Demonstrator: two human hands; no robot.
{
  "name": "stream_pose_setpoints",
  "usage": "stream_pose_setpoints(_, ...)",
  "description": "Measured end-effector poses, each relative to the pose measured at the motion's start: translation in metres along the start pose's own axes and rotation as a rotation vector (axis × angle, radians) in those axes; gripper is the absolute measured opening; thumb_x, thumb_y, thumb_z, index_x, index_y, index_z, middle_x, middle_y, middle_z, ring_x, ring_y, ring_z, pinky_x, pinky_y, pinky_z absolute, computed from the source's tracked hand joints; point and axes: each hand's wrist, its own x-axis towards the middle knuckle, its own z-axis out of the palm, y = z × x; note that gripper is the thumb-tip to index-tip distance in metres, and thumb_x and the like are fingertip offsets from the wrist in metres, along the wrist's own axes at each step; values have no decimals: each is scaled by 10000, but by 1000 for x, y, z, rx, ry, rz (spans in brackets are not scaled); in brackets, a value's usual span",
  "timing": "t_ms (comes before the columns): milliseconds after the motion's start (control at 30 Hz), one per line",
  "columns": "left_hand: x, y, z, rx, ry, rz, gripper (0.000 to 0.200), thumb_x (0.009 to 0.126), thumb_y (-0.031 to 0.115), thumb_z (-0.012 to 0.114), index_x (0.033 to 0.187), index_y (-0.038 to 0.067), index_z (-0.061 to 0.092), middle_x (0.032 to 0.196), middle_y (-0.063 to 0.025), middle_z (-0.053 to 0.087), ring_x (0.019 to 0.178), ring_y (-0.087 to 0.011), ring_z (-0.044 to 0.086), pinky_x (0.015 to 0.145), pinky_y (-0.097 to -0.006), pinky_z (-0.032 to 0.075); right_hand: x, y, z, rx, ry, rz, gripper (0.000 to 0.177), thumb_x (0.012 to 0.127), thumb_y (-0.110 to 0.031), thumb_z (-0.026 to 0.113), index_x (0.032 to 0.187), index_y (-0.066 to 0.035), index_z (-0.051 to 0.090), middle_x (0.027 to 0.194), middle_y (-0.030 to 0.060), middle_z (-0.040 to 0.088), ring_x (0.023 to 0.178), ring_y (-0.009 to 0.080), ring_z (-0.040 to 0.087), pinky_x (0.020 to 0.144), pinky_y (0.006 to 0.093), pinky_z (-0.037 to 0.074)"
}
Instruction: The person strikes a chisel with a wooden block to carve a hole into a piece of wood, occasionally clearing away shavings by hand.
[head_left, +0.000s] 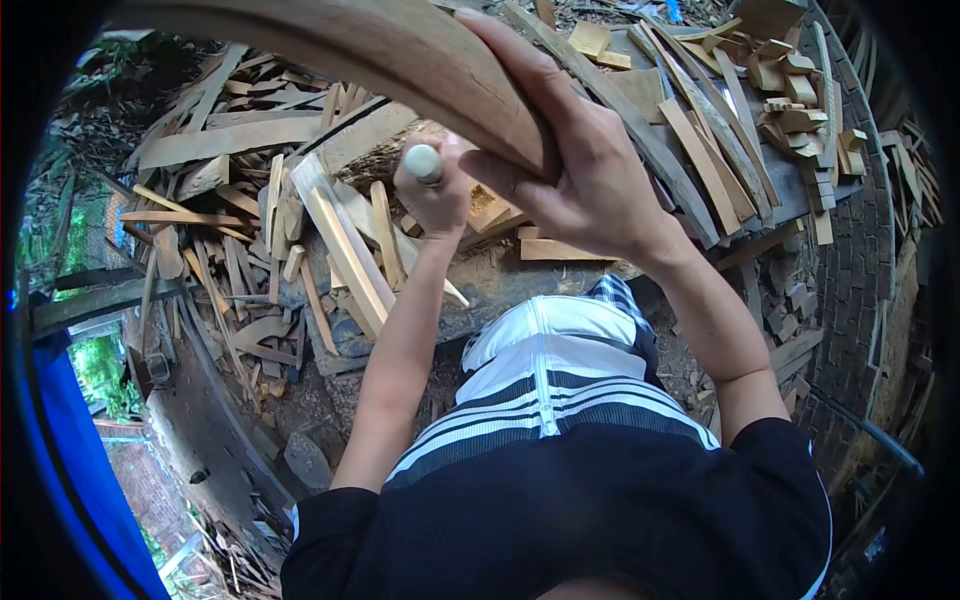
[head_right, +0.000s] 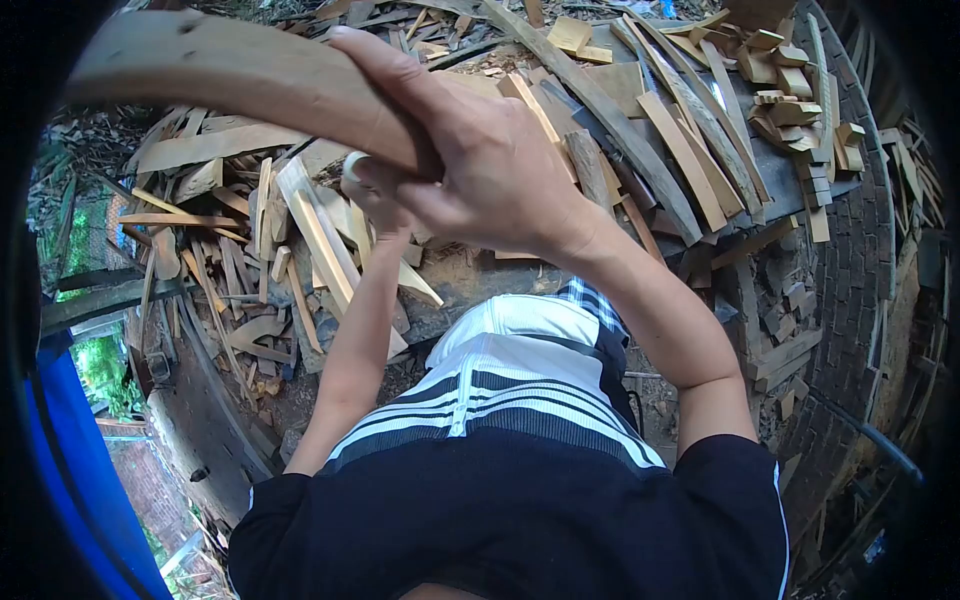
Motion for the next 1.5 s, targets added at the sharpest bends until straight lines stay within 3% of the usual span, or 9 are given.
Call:
stream_pose_setpoints(233,4,-12,12,-29,170,23,168,808,138,696,815,-4,608,750,-12,645,703,-130,620,682,-302,505,-7,4,1,-403,-647,349,842,806,-172,710,1527,-277,288,1117,154,672,879,342,688,736,417,565)
stream_pose_setpoints(433,4,-38,-12,-10,-14,-99,143,802,91,675,850,-22,601,701,-26,614,648,-160,602,650,-301,502,-17,11,16,-20,-26,34,848,805,-230,704,1534,-268,272,872,161,641,794,357,668,655,444,518)
stream_pose_setpoints(500,13,-49,-15,524,54,477,134,829,74,675,849,-20,582,653,-10,556,617,-172,574,623,-306,488,-25,20,17,-330,-502,282,795,781,-234,638,1511,-239,323,919,169,651,779,355,664,690,435,528)
stream_pose_setpoints(567,19,-44,-10,398,57,404,127,871,67,658,821,7,558,618,-14,514,561,-169,550,551,-298,461,-28,26,18,-297,-505,281,814,831,-249,688,1530,-279,273,932,169,657,845,367,670,746,467,521)
stream_pose_setpoints(667,24,-13,-23,-273,219,-363,232,926,91,590,728,104,470,530,4,459,391,-79,412,368,-256,345,-36,26,24,-121,-347,355,811,840,-288,693,1530,-260,268,973,204,666,881,381,665,786,470,513)
stream_pose_setpoints(800,35,-12,-50,-394,525,-386,307,943,189,587,688,119,431,507,32,410,378,-61,354,370,-241,290,-41,36,19,-140,-311,459,758,875,-367,656,1518,-228,279,937,256,664,884,412,660,792,482,497)
stream_pose_setpoints(1033,20,-1,-36,-312,403,-241,317,959,224,604,718,121,425,523,20,426,414,-70,397,399,-247,341,-51,36,17,-151,-359,552,761,870,-386,662,1515,-228,291,919,252,669,895,418,656,810,483,492)
stream_pose_setpoints(1367,-30,-12,-32,2,-109,-72,282,941,91,629,1101,50,401,993,-57,517,816,-105,512,740,-237,441,-33,11,5,-57,-295,446,802,831,-293,713,1517,-225,304,995,219,676,884,388,667,778,453,517)
stream_pose_setpoints(1500,-44,-42,-49,476,-189,261,649,923,347,651,1356,-19,337,1207,-163,497,1125,-276,527,980,-374,416,-14,-9,-2,55,-118,3,888,756,-189,751,1521,-256,307,1033,189,686,852,338,687,726,413,553)
